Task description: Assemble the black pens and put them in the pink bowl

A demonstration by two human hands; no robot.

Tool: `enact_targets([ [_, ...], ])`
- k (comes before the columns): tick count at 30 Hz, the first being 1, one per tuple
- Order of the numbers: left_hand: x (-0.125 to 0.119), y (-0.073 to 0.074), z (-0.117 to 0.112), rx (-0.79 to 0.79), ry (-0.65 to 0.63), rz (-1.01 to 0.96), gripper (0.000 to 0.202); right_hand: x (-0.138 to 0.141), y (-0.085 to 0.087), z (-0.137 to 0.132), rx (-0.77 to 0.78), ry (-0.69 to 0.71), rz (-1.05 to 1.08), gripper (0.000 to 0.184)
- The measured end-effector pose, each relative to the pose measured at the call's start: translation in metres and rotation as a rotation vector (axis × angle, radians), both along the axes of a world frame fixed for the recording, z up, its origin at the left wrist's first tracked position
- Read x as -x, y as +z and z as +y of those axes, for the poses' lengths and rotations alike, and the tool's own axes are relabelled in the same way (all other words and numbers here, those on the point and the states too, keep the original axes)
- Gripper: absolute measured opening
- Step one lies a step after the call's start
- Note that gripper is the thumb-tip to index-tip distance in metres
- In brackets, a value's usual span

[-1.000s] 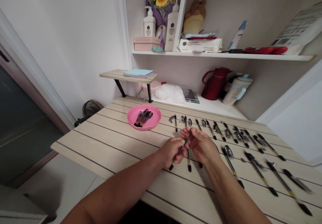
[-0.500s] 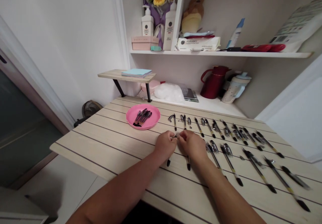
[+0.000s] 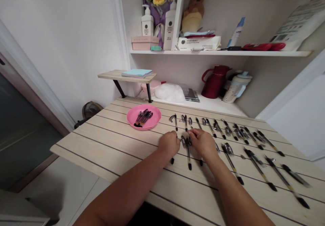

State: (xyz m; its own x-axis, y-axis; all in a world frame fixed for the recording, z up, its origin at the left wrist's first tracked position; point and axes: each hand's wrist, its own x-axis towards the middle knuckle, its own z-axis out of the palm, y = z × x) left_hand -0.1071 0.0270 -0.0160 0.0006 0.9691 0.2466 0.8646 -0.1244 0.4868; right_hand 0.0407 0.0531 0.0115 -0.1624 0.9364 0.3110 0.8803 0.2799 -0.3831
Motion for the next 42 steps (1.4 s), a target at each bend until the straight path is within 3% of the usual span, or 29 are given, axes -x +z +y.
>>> enact_targets([
  [6,-0.005,0.005,0.001,0.059,0.029,0.028,0.025,-0.005,-0.002,0.004,0.009,-0.040,0.079,0.026],
  [13,0.006,0.013,-0.001,0.071,0.050,0.013,0.027,-0.011,-0.002,0.007,-0.010,-0.107,0.085,0.029],
  [25,0.000,0.010,-0.005,0.082,0.004,0.057,0.026,-0.007,-0.005,0.006,-0.035,-0.070,0.131,0.031],
  [33,0.002,0.016,-0.008,0.076,0.010,0.063,0.024,-0.009,0.015,-0.011,-0.010,0.017,0.119,0.032],
  [37,0.027,0.034,-0.001,0.047,0.097,0.073,0.026,-0.026,0.016,-0.025,-0.006,0.079,0.044,0.029],
  [42,0.093,0.072,0.023,0.089,0.342,0.104,0.029,-0.042,-0.005,-0.031,-0.055,0.077,0.030,0.034],
])
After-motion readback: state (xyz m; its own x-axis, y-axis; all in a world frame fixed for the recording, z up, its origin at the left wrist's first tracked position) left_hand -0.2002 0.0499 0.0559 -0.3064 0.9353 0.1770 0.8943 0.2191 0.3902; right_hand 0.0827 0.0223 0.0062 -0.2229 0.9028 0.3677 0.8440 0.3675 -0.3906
